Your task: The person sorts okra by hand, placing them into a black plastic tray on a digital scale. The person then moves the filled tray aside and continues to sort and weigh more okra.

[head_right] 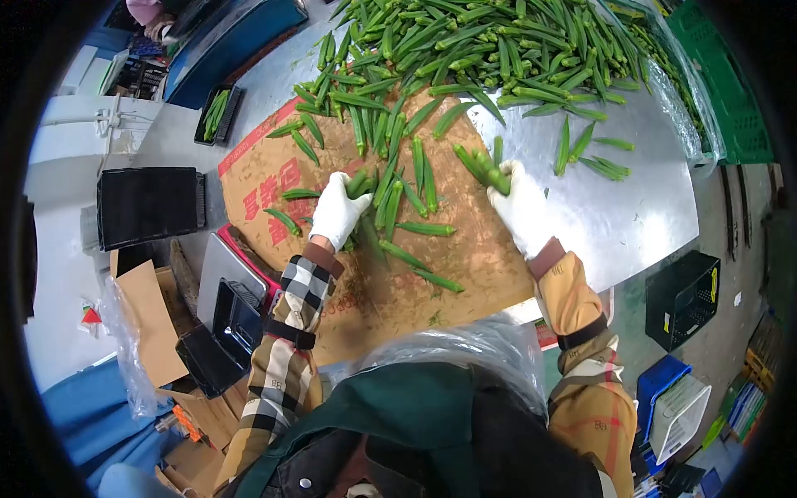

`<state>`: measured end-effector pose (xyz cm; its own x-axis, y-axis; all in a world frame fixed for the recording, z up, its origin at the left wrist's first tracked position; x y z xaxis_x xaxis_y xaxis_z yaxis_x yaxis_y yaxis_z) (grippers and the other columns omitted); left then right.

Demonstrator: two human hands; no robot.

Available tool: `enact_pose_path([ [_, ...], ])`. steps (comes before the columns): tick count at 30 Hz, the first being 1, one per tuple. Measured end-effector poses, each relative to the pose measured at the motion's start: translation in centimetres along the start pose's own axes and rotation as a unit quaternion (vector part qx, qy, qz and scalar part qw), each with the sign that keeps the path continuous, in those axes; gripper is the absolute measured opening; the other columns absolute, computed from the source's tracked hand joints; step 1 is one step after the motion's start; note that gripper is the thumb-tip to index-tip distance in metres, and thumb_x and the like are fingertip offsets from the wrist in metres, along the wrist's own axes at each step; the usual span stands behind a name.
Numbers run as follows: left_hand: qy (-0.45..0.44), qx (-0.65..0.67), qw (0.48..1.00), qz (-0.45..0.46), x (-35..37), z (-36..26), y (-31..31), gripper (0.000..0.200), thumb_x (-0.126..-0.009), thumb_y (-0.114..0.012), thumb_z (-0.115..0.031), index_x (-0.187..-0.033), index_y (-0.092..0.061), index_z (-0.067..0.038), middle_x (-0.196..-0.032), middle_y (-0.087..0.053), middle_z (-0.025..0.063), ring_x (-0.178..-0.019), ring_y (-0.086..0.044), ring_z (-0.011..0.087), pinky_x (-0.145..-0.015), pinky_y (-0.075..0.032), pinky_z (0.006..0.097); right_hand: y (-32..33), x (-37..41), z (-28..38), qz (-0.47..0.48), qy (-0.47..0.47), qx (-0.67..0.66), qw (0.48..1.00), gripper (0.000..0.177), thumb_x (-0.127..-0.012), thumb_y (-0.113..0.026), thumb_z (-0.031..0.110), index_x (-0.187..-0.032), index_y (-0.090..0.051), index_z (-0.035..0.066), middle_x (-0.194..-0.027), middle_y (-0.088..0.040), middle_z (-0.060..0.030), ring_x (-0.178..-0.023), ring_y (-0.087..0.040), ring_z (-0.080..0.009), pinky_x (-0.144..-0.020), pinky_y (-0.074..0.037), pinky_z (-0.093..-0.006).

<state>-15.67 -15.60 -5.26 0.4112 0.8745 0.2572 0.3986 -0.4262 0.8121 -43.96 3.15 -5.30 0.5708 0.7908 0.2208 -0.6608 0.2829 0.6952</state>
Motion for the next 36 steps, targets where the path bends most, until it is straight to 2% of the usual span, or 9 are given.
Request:
enact_pose_path([
  [6, -0.005, -0.162, 0.986, 0.024, 0.4, -2.4, -2.2, 0.055, -0.082, -0.079, -0.022, -0.124, -0.052, -0.001, -0.115, -0.065, 0.0249, -0.110, -0.064, 0.0424, -0.092, -0.052, 0.0480, -1.8, -6.4, -0.8, -0.063, -0.027, 0.106, 0.992, 0.037, -0.084, -0.072, 0.026, -0.113, -0.067, 0.003, -0.103, -0.072, -0.0222, -0.100, -0.068, -0.0399, -0.088, -0.053, -0.0456],
  [10, -0.028, -0.151, 0.986, 0.066, -0.1, -1.1, -1.6, 0.049, -0.079, -0.076, -0.019, -0.119, -0.056, -0.001, -0.109, -0.068, 0.0247, -0.106, -0.066, 0.0420, -0.090, -0.053, 0.0474, -0.3, -5.8, 1.4, 0.108, -0.026, 0.101, 0.989, 0.035, -0.083, -0.072, 0.025, -0.109, -0.069, 0.002, -0.103, -0.071, -0.0249, -0.102, -0.068, -0.0414, -0.089, -0.053, -0.0464],
  [14, 0.006, 0.033, 0.999, -0.010, 0.0, -2.0, 1.0, 0.036, -0.076, -0.076, -0.016, -0.107, -0.064, -0.004, -0.101, -0.070, 0.0224, -0.099, -0.067, 0.0416, -0.087, -0.053, 0.0461, -1.6, -5.6, 0.7, -0.005, 0.065, 0.043, 0.997, 0.035, -0.081, -0.073, 0.023, -0.107, -0.067, 0.001, -0.100, -0.070, -0.0254, -0.099, -0.067, -0.0427, -0.086, -0.053, -0.0481],
  [16, -0.018, 0.039, 0.999, -0.015, 0.1, -4.0, 1.5, 0.038, -0.076, -0.078, -0.017, -0.108, -0.063, -0.004, -0.102, -0.067, 0.0203, -0.099, -0.065, 0.0405, -0.086, -0.053, 0.0469, -3.0, -5.4, 1.7, 0.016, 0.076, 0.008, 0.997, 0.035, -0.082, -0.072, 0.023, -0.108, -0.064, 0.001, -0.100, -0.068, -0.0254, -0.096, -0.066, -0.0434, -0.081, -0.053, -0.0492],
  [19, -0.084, -0.077, 0.994, -0.005, 0.8, -5.3, -2.0, 0.039, -0.075, -0.082, -0.019, -0.107, -0.063, -0.006, -0.103, -0.064, 0.0164, -0.101, -0.063, 0.0388, -0.086, -0.053, 0.0474, -7.2, -5.5, 0.6, -0.073, 0.168, 0.145, 0.972, 0.032, -0.078, -0.074, 0.021, -0.103, -0.059, 0.007, -0.092, -0.065, -0.0187, -0.089, -0.065, -0.0406, -0.078, -0.055, -0.0495],
  [22, -0.099, -0.141, 0.985, -0.018, 2.4, -5.5, -4.5, 0.039, -0.073, -0.082, -0.018, -0.105, -0.062, -0.006, -0.109, -0.063, 0.0147, -0.105, -0.060, 0.0368, -0.087, -0.051, 0.0453, -4.4, -5.3, 3.0, -0.020, 0.065, 0.096, 0.993, 0.030, -0.079, -0.074, 0.022, -0.102, -0.060, 0.008, -0.091, -0.069, -0.0175, -0.088, -0.068, -0.0398, -0.078, -0.054, -0.0487],
  [27, -0.172, -0.153, 0.969, -0.088, 3.5, -5.5, -3.9, 0.054, -0.068, -0.087, -0.024, -0.112, -0.063, -0.004, -0.124, -0.057, 0.0188, -0.116, -0.053, 0.0401, -0.098, -0.045, 0.0473, 5.3, -7.8, -1.0, -0.213, -0.078, 0.062, 0.972, 0.032, -0.078, -0.072, 0.023, -0.102, -0.067, 0.004, -0.098, -0.072, -0.0223, -0.093, -0.069, -0.0413, -0.084, -0.055, -0.0459],
  [31, -0.205, -0.199, 0.951, -0.116, 2.8, -5.9, -3.6, 0.061, -0.067, -0.089, -0.030, -0.113, -0.060, -0.003, -0.124, -0.057, 0.0186, -0.117, -0.052, 0.0403, -0.102, -0.040, 0.0505, 8.2, -10.7, -8.1, -0.155, -0.165, 0.196, 0.954, 0.045, -0.078, -0.078, 0.031, -0.110, -0.067, 0.002, -0.106, -0.071, -0.0229, -0.102, -0.070, -0.0399, -0.089, -0.056, -0.0455],
  [36, -0.166, -0.218, 0.961, -0.022, 0.5, -4.8, -3.6, 0.051, -0.070, -0.084, -0.019, -0.111, -0.057, -0.005, -0.113, -0.059, 0.0173, -0.105, -0.057, 0.0381, -0.092, -0.047, 0.0478, 6.4, -11.8, -8.7, -0.134, -0.185, 0.236, 0.944, 0.057, -0.073, -0.086, 0.031, -0.117, -0.064, 0.001, -0.114, -0.070, -0.0224, -0.106, -0.069, -0.0391, -0.090, -0.057, -0.0458],
])
Point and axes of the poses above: each hand's wrist, its own x-axis away from the middle knuckle, its own y-axis out of the back of the hand, z = x × y, the point moved 2 cm from there along -x, towards the middle knuckle
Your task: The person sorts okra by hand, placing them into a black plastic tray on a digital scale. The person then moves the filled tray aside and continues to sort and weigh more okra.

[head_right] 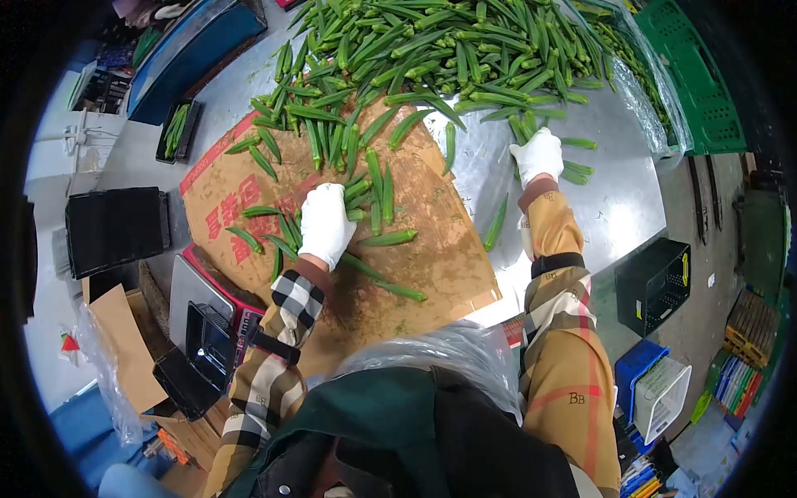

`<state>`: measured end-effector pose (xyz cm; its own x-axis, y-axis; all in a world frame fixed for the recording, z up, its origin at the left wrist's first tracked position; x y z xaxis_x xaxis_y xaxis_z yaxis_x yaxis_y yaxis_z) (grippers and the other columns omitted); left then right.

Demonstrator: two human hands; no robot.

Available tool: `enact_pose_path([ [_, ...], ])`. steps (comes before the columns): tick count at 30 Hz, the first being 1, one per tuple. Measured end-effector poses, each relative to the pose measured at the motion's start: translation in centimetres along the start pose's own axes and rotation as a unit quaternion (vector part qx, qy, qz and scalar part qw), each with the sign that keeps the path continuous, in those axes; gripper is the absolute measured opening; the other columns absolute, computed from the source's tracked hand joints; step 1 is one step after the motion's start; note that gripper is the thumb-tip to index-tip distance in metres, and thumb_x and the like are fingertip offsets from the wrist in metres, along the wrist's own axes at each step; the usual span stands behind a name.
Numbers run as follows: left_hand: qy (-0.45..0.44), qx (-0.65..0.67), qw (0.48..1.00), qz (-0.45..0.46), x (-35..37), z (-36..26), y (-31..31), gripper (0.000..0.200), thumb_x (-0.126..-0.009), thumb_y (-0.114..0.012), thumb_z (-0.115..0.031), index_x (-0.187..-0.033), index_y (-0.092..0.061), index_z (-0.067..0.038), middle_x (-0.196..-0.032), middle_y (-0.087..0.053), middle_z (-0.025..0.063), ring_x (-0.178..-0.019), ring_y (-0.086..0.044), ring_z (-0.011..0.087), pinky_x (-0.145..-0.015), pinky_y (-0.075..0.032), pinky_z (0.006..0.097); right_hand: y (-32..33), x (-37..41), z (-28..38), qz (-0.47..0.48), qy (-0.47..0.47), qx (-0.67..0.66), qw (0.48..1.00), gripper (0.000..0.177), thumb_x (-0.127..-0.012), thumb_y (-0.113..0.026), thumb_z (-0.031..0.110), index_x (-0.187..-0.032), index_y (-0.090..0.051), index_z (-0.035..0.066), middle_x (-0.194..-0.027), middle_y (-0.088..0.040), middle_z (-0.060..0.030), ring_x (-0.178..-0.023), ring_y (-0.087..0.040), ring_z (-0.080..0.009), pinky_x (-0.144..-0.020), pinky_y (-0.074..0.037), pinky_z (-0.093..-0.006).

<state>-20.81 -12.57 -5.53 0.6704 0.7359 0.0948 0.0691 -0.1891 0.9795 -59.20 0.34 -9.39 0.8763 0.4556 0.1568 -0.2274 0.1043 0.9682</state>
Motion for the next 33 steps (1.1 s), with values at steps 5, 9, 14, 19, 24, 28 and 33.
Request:
enact_pose_path([
  [5, 0.057, 0.020, 0.998, 0.029, -1.5, 0.6, -0.5, 0.050, -0.071, -0.080, -0.012, -0.114, -0.055, -0.005, -0.107, -0.061, 0.0186, -0.100, -0.060, 0.0409, -0.084, -0.052, 0.0472, 1.1, 0.8, 0.9, 0.001, 0.034, -0.048, 0.998, 0.054, -0.074, -0.085, 0.025, -0.117, -0.063, 0.001, -0.108, -0.072, -0.0208, -0.101, -0.072, -0.0349, -0.085, -0.058, -0.0427],
  [9, 0.124, 0.178, 0.976, -0.017, -0.8, 0.7, 0.8, 0.048, -0.080, -0.079, -0.013, -0.119, -0.053, -0.003, -0.107, -0.067, 0.0182, -0.094, -0.068, 0.0379, -0.079, -0.057, 0.0439, 1.3, 3.8, 1.7, 0.286, 0.014, -0.555, 0.781, 0.047, -0.086, -0.071, 0.016, -0.127, -0.059, -0.004, -0.116, -0.072, -0.0193, -0.098, -0.073, -0.0256, -0.081, -0.059, -0.0342],
  [14, 0.209, 0.845, 0.455, 0.188, 3.3, -0.7, 4.1, 0.039, -0.096, -0.068, -0.010, -0.131, -0.056, -0.001, -0.120, -0.068, 0.0143, -0.104, -0.070, 0.0279, -0.093, -0.060, 0.0486, 1.9, 14.9, 6.3, 0.530, -0.028, -0.715, 0.455, 0.045, -0.096, -0.057, 0.005, -0.138, -0.052, -0.008, -0.137, -0.061, -0.0220, -0.112, -0.068, -0.0263, -0.092, -0.059, -0.0371],
  [19, 0.161, 0.904, 0.367, 0.146, 7.6, -2.8, 4.4, 0.043, -0.101, -0.061, -0.012, -0.141, -0.048, -0.005, -0.136, -0.059, 0.0104, -0.124, -0.060, 0.0231, -0.105, -0.051, 0.0429, -0.7, 23.2, 9.1, 0.562, -0.061, -0.682, 0.464, 0.040, -0.099, -0.060, 0.002, -0.139, -0.053, 0.000, -0.133, -0.064, -0.0126, -0.118, -0.065, -0.0236, -0.101, -0.055, -0.0395],
  [24, 0.221, 0.899, 0.365, 0.095, 11.9, -1.9, 4.3, 0.038, -0.107, -0.055, -0.023, -0.140, -0.049, -0.005, -0.137, -0.058, 0.0074, -0.124, -0.058, 0.0186, -0.106, -0.049, 0.0402, -1.3, 27.9, 11.1, 0.578, -0.092, -0.658, 0.473, 0.034, -0.102, -0.061, 0.007, -0.135, -0.056, 0.003, -0.130, -0.065, -0.0095, -0.115, -0.065, -0.0208, -0.100, -0.055, -0.0372],
  [28, 0.242, 0.789, 0.565, -0.004, 14.2, 1.4, 7.8, 0.042, -0.108, -0.054, -0.026, -0.143, -0.049, -0.005, -0.139, -0.055, 0.0046, -0.128, -0.051, 0.0137, -0.110, -0.041, 0.0345, -0.7, 32.7, 15.9, 0.587, -0.061, -0.668, 0.453, 0.034, -0.104, -0.059, 0.011, -0.137, -0.053, 0.004, -0.130, -0.064, -0.0078, -0.115, -0.064, -0.0186, -0.099, -0.056, -0.0362],
  [33, 0.244, 0.713, 0.644, -0.129, 19.8, 9.1, 14.7, 0.055, -0.108, -0.054, -0.033, -0.150, -0.042, 0.000, -0.140, -0.054, 0.0089, -0.127, -0.051, 0.0155, -0.110, -0.039, 0.0306, 0.3, 39.5, 26.5, 0.637, 0.071, -0.632, 0.436, 0.038, -0.104, -0.059, 0.016, -0.139, -0.050, 0.005, -0.129, -0.063, -0.0071, -0.112, -0.063, -0.0171, -0.097, -0.053, -0.0350],
])
Point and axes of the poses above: each hand's wrist, its own x-axis away from the middle knuckle, its own y-axis out of the back of the hand, z = x × y, the point moved 2 cm from there along -x, towards the middle knuckle
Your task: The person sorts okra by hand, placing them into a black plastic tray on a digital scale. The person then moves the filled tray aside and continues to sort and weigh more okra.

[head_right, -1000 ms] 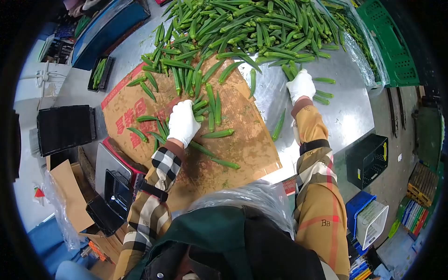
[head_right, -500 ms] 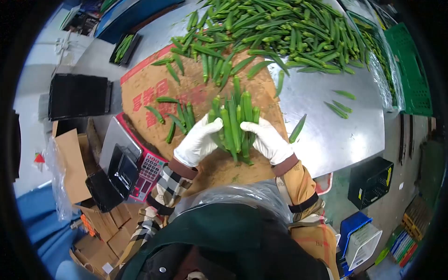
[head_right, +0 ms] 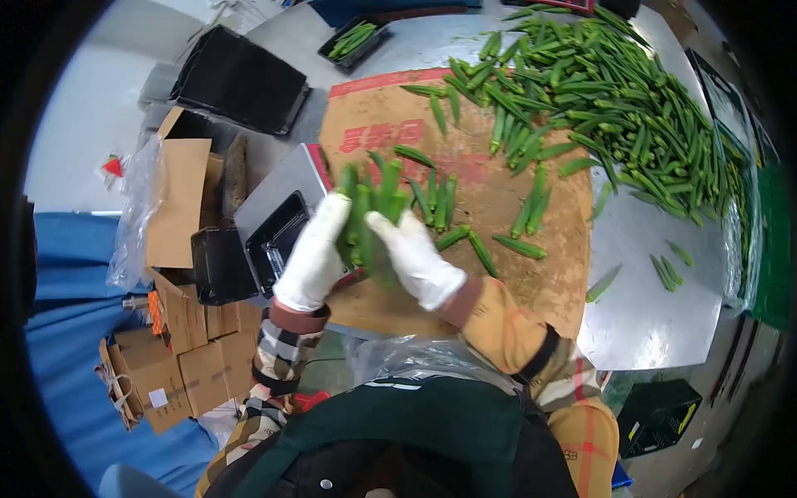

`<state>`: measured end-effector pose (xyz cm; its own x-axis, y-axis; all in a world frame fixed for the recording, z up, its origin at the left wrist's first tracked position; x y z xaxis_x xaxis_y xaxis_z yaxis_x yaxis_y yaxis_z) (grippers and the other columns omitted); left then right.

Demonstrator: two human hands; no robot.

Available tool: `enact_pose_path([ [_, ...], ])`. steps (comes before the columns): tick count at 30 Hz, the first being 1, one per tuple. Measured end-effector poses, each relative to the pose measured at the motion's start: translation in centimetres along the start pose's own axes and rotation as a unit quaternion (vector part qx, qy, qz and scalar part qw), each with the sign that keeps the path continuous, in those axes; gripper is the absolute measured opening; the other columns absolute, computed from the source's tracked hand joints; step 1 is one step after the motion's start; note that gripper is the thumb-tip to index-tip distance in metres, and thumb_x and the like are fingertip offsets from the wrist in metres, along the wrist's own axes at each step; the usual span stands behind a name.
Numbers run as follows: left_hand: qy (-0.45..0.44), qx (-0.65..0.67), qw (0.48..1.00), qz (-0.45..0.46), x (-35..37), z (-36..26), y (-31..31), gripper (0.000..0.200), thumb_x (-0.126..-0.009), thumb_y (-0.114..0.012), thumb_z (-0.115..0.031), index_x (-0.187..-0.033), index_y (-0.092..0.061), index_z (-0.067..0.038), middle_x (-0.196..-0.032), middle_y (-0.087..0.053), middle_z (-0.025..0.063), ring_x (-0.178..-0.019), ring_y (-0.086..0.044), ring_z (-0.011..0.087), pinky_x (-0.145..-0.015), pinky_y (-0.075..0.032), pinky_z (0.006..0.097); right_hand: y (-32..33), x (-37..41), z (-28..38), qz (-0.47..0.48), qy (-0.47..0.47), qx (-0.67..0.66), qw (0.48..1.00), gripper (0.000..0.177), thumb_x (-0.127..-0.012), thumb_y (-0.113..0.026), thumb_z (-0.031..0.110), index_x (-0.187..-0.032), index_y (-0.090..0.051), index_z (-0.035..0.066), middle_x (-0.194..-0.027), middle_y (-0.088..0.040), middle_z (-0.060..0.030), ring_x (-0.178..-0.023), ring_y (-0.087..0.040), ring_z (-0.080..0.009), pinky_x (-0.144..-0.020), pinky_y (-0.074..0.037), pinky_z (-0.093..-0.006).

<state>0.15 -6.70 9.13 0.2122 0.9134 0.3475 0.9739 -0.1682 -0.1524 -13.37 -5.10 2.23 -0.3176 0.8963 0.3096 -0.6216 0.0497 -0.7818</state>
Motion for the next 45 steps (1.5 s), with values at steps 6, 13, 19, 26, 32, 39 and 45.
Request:
enact_pose_path([
  [6, -0.096, -0.168, 0.977, -0.086, 1.8, -8.3, 9.4, 0.047, -0.107, -0.054, -0.025, -0.148, -0.048, 0.000, -0.144, -0.056, 0.0109, -0.130, -0.052, 0.0169, -0.112, -0.039, 0.0306, -12.3, -6.6, -7.2, 0.052, 0.115, 0.108, 0.986, 0.053, -0.103, -0.059, 0.013, -0.151, -0.038, 0.007, -0.139, -0.055, -0.0086, -0.126, -0.052, -0.0181, -0.108, -0.042, -0.0348],
  [13, -0.108, -0.514, 0.845, -0.105, 3.1, -3.3, 17.9, 0.036, -0.102, -0.061, -0.022, -0.136, -0.064, -0.009, -0.135, -0.064, 0.0138, -0.126, -0.059, 0.0266, -0.110, -0.044, 0.0369, -10.8, -9.0, -12.1, 0.043, 0.032, 0.511, 0.858, 0.091, -0.094, -0.069, 0.024, -0.159, -0.012, -0.005, -0.154, -0.039, -0.0244, -0.142, -0.042, -0.0306, -0.116, -0.037, -0.0369],
  [19, -0.194, -0.325, 0.906, -0.188, 3.3, -2.7, 18.7, 0.038, -0.108, -0.050, -0.028, -0.136, -0.064, -0.006, -0.137, -0.064, 0.0095, -0.130, -0.055, 0.0183, -0.113, -0.039, 0.0356, -8.7, -7.1, -7.0, 0.074, 0.067, 0.428, 0.898, 0.067, -0.097, -0.067, 0.020, -0.149, -0.039, -0.012, -0.130, -0.065, -0.0195, -0.117, -0.063, -0.0222, -0.102, -0.050, -0.0316],
  [26, -0.140, -0.145, 0.896, -0.396, 10.3, -2.3, 25.1, 0.058, -0.108, -0.041, -0.051, -0.142, -0.058, -0.008, -0.132, -0.066, 0.0115, -0.123, -0.062, 0.0233, -0.110, -0.040, 0.0428, 6.0, -1.5, 2.0, -0.065, 0.035, 0.298, 0.952, 0.032, -0.103, -0.059, 0.019, -0.127, -0.066, -0.001, -0.121, -0.072, -0.0113, -0.110, -0.068, -0.0188, -0.096, -0.053, -0.0314],
  [32, -0.083, -0.020, 0.867, -0.491, 15.6, 3.7, 28.3, 0.063, -0.106, -0.042, -0.055, -0.141, -0.058, -0.005, -0.134, -0.064, 0.0141, -0.123, -0.062, 0.0256, -0.110, -0.040, 0.0441, 19.7, 8.4, 3.0, -0.220, -0.017, 0.254, 0.942, 0.032, -0.103, -0.060, 0.024, -0.128, -0.065, 0.004, -0.121, -0.072, -0.0102, -0.104, -0.070, -0.0192, -0.085, -0.055, -0.0316],
  [39, -0.231, -0.233, 0.831, -0.449, 13.0, 4.6, 24.8, 0.033, -0.106, -0.053, -0.019, -0.129, -0.067, -0.001, -0.124, -0.070, 0.0117, -0.113, -0.066, 0.0206, -0.101, -0.049, 0.0349, 20.4, 11.8, 1.8, -0.238, 0.001, 0.223, 0.945, 0.029, -0.104, -0.059, 0.023, -0.125, -0.065, 0.005, -0.119, -0.073, -0.0098, -0.100, -0.070, -0.0179, -0.084, -0.055, -0.0304],
  [45, -0.209, -0.747, 0.564, -0.284, 7.7, 2.9, 15.2, 0.042, -0.096, -0.057, -0.022, -0.136, -0.063, -0.008, -0.131, -0.063, 0.0146, -0.123, -0.055, 0.0321, -0.099, -0.047, 0.0382, 15.9, 10.0, -0.3, -0.152, 0.000, 0.301, 0.942, 0.026, -0.105, -0.057, 0.020, -0.123, -0.066, 0.004, -0.116, -0.073, -0.0088, -0.101, -0.070, -0.0152, -0.083, -0.054, -0.0278],
])
Point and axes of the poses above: each hand's wrist, its own x-axis away from the middle knuckle, its own y-axis out of the back of the hand, z = x × y, the point moved 2 cm from there along -x, towards the middle knuckle
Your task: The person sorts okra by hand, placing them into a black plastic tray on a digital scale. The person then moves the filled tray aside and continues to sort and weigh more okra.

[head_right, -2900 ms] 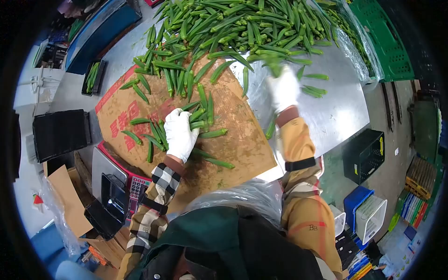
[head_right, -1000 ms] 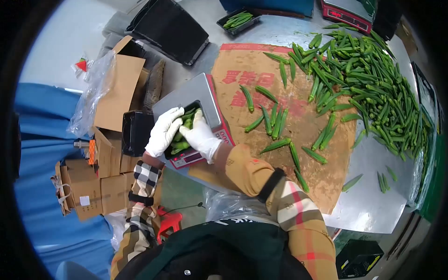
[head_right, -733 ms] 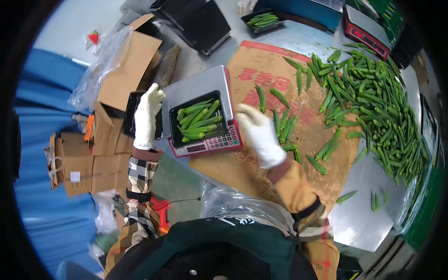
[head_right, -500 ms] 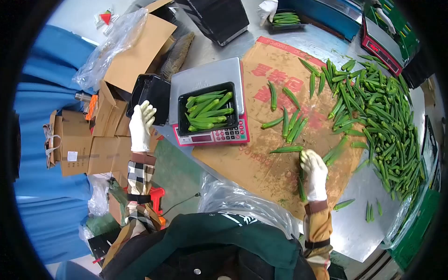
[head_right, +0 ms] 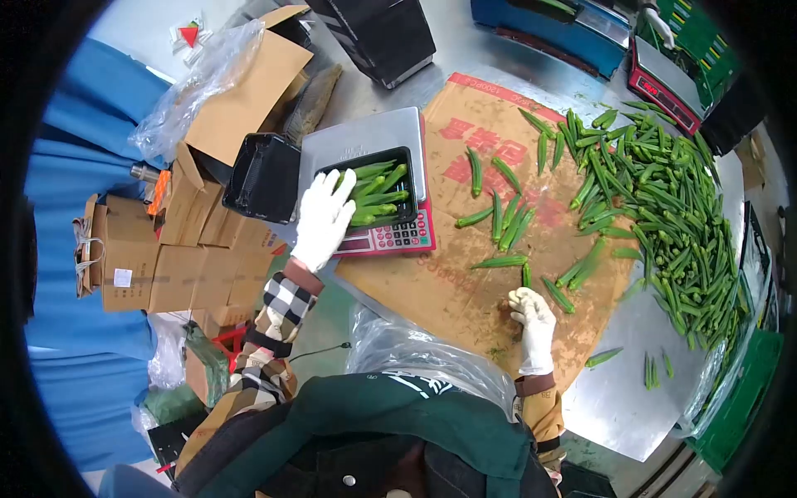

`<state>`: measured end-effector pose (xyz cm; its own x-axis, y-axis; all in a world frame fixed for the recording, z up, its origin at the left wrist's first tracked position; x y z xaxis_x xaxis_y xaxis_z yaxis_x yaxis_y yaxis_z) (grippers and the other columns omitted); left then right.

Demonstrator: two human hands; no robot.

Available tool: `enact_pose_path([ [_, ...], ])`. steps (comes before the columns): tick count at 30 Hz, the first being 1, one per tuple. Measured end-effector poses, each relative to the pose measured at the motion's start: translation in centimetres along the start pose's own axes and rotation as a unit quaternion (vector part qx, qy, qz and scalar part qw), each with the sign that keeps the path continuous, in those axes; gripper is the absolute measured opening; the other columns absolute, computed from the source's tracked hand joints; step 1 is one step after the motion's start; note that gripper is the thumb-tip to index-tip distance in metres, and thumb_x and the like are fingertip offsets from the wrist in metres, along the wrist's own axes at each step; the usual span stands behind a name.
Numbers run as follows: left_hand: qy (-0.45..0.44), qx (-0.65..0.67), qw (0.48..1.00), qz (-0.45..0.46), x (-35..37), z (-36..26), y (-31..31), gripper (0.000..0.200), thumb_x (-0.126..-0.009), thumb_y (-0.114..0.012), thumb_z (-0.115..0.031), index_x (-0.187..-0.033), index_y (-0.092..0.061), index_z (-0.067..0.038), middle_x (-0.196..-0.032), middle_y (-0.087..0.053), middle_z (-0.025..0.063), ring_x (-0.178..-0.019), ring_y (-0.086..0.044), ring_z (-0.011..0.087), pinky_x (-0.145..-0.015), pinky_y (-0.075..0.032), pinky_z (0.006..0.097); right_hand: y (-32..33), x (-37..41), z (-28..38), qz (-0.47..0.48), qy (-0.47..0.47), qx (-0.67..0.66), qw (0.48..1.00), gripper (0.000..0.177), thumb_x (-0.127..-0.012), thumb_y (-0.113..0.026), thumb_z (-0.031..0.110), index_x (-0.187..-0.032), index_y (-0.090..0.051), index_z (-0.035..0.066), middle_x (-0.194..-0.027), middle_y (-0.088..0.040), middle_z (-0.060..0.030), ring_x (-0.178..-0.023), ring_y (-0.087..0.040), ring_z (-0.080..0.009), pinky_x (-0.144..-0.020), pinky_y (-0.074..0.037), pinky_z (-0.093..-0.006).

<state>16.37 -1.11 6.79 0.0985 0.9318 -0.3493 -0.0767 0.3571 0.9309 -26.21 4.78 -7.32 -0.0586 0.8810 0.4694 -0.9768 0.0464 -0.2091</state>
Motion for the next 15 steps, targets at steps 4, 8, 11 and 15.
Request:
enact_pose_path([
  [4, 0.172, 0.354, 0.917, -0.062, -0.9, 3.3, 0.8, 0.032, -0.099, -0.055, -0.017, -0.127, -0.070, -0.009, -0.125, -0.068, 0.0132, -0.117, -0.061, 0.0281, -0.101, -0.047, 0.0376, 0.3, 0.8, 0.1, 0.017, 0.036, 0.064, 0.997, 0.024, -0.106, -0.056, 0.019, -0.122, -0.067, 0.005, -0.112, -0.074, -0.0065, -0.101, -0.069, -0.0125, -0.080, -0.052, -0.0265],
  [8, 0.216, 0.293, 0.928, -0.076, 0.3, 6.5, 0.8, 0.020, -0.092, -0.064, -0.005, -0.108, -0.076, -0.006, -0.105, -0.073, 0.0117, -0.100, -0.068, 0.0258, -0.092, -0.053, 0.0374, 1.9, 1.3, -0.7, -0.022, 0.022, 0.051, 0.998, 0.023, -0.105, -0.058, 0.021, -0.119, -0.069, 0.006, -0.107, -0.075, -0.0043, -0.095, -0.070, -0.0124, -0.079, -0.052, -0.0261],
  [11, 0.060, 0.132, 0.989, -0.029, 0.5, 5.8, 0.9, 0.021, -0.074, -0.076, -0.005, -0.095, -0.078, -0.008, -0.097, -0.070, 0.0108, -0.093, -0.066, 0.0297, -0.084, -0.052, 0.0403, 1.7, 1.5, -1.0, -0.026, 0.005, 0.048, 0.998, 0.023, -0.105, -0.059, 0.021, -0.119, -0.069, 0.005, -0.106, -0.075, -0.0042, -0.093, -0.069, -0.0117, -0.078, -0.053, -0.0255],
  [15, 0.007, -0.023, 0.998, -0.055, 0.5, 5.2, -1.5, 0.026, -0.079, -0.074, -0.018, -0.105, -0.077, -0.015, -0.104, -0.068, 0.0077, -0.101, -0.060, 0.0319, -0.087, -0.048, 0.0455, 0.7, 1.6, -1.2, -0.004, 0.025, 0.045, 0.999, 0.024, -0.105, -0.059, 0.020, -0.121, -0.068, 0.005, -0.106, -0.074, -0.0048, -0.093, -0.070, -0.0117, -0.076, -0.053, -0.0241],
])
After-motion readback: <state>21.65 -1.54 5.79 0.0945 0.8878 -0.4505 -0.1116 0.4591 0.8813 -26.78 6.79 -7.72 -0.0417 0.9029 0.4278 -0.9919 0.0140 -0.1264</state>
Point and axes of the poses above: each hand's wrist, its own x-axis away from the middle knuckle, its own y-axis out of the back of the hand, z = x × y, the point moved 2 cm from there along -x, towards the middle knuckle
